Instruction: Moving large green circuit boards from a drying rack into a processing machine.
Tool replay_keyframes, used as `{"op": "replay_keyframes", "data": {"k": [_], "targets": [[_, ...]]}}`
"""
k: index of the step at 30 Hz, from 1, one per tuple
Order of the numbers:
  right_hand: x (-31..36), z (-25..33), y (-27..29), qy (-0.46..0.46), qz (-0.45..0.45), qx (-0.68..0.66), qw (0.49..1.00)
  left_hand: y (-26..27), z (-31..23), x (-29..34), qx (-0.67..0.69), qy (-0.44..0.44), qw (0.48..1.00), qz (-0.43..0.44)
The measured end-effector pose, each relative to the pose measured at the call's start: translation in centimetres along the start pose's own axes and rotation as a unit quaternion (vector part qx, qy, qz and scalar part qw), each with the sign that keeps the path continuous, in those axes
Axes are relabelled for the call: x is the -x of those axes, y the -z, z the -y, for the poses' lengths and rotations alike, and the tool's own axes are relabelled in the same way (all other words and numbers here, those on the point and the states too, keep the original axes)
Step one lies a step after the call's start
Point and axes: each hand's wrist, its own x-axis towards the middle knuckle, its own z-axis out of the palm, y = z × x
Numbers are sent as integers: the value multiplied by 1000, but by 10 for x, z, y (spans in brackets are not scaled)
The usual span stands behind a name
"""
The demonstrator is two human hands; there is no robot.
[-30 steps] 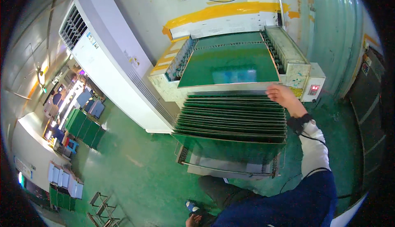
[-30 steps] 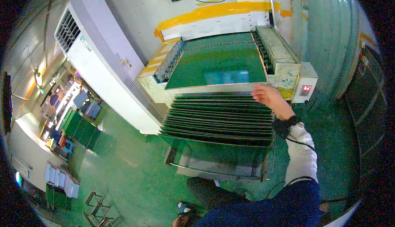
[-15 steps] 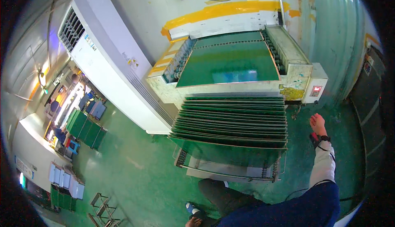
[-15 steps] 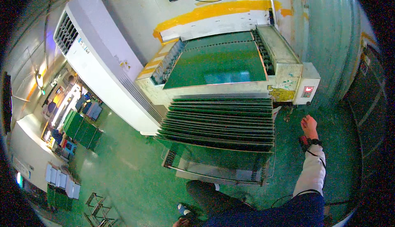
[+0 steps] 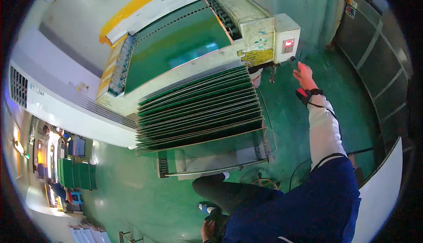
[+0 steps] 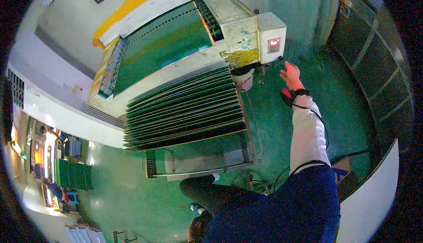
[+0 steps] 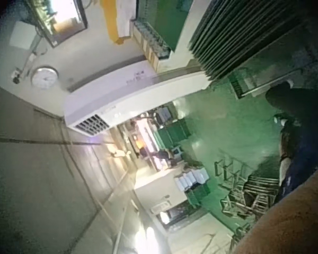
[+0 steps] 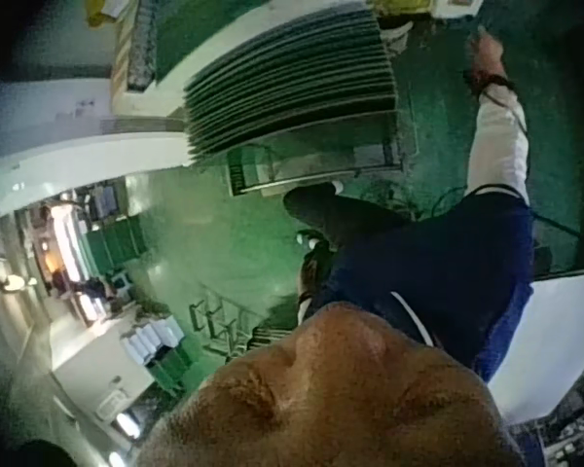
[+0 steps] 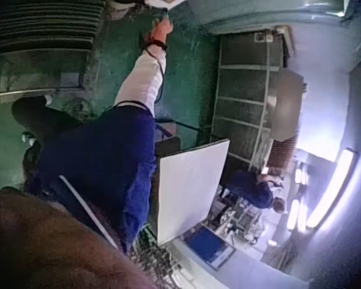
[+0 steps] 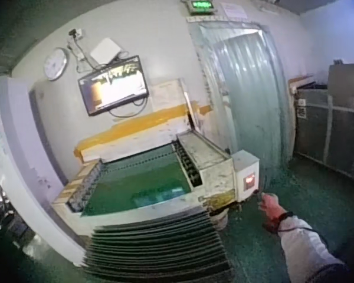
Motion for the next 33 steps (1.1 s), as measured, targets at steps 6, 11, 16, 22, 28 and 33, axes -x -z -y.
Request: {"op": "replay_keyframes", "data": {"k": [6,11,16,22,28,33], "targets": [[-9,2,-9,11,24,35,999,-3,1,-1,6,-6,1000,3],[-20,-3,-18,-9,34,56,998,-3,0,0,7,-12,1000,5],[-38,-11,-25,12,8,67,998,-5,-1,2,5,-22,1000,9],[-44,-18,-33,67,-14,86,994,-7,-13,7,8,-50,999,5],[-40,-16,-38,95,-76,128,984,31,-56,-3,21,85,996,-4],[-38,-17,-40,114,-57,58,990,14,-49,-7,87,-1,995,46]]}}
